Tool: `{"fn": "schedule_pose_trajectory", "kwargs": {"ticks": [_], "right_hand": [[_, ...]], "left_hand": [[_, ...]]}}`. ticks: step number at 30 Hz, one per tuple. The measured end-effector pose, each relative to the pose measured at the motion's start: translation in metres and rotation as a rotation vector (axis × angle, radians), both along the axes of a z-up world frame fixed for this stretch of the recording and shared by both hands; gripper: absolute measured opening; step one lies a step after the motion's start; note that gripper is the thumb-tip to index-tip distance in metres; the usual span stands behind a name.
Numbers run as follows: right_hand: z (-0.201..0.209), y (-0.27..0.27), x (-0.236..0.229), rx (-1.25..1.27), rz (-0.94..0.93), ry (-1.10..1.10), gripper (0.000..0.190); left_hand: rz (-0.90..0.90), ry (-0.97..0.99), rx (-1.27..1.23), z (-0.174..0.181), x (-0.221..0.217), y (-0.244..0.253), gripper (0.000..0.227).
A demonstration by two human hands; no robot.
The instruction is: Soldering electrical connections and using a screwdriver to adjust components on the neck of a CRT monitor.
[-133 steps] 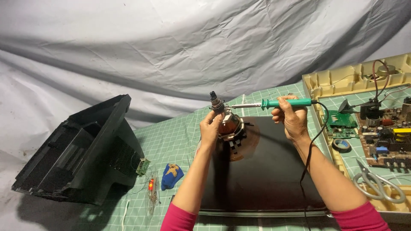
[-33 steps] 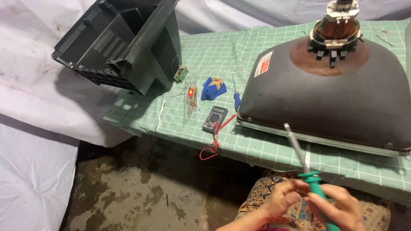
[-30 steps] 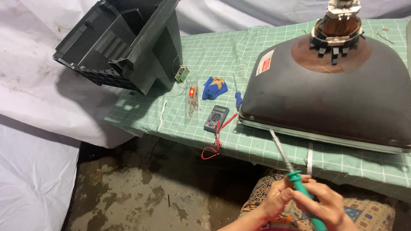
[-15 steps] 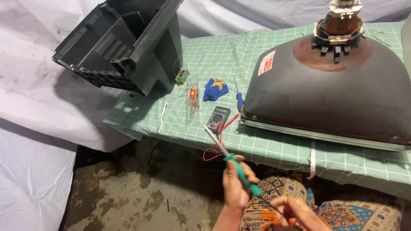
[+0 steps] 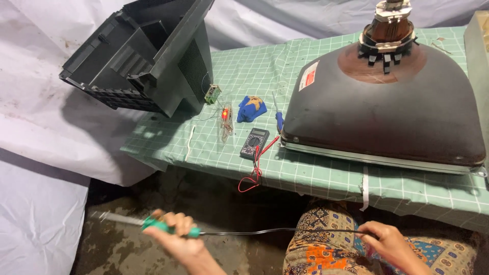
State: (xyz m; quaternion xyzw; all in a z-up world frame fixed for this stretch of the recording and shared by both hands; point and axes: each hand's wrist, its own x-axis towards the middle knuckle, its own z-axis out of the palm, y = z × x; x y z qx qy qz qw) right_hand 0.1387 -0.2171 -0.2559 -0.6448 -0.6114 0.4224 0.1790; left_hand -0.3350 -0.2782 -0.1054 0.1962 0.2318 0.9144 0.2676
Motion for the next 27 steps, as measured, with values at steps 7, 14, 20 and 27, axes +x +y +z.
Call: {"fn": "schedule_pose_trajectory", "kwargs": {"ticks": [7,14,20,27], "right_hand": [[-0.018,0.021,0.027,0.415,-0.043,-0.19,0.022],[0.097,-0.003,-0.019,0.808,-0.056,0.243,0.023],[0.136,-0.023,-0.064,0.886,0.086,0.283,0.015],[0.156,-0.032,-0.063,0.794,0.009,0.54,0.011]], "left_hand": [[0.152,0.127,-0.068,-0.008,-0.007,-0.023,0.043],[-0.553,0.326,-0.233,-0.06,0.083,0.032,0.039],[-1.001,0.535,-0.125,-0.052,0.206,0.039,0.041],[-1.022,0.811,-0.282,-0.161,0.243,0.043,0.021]]}}
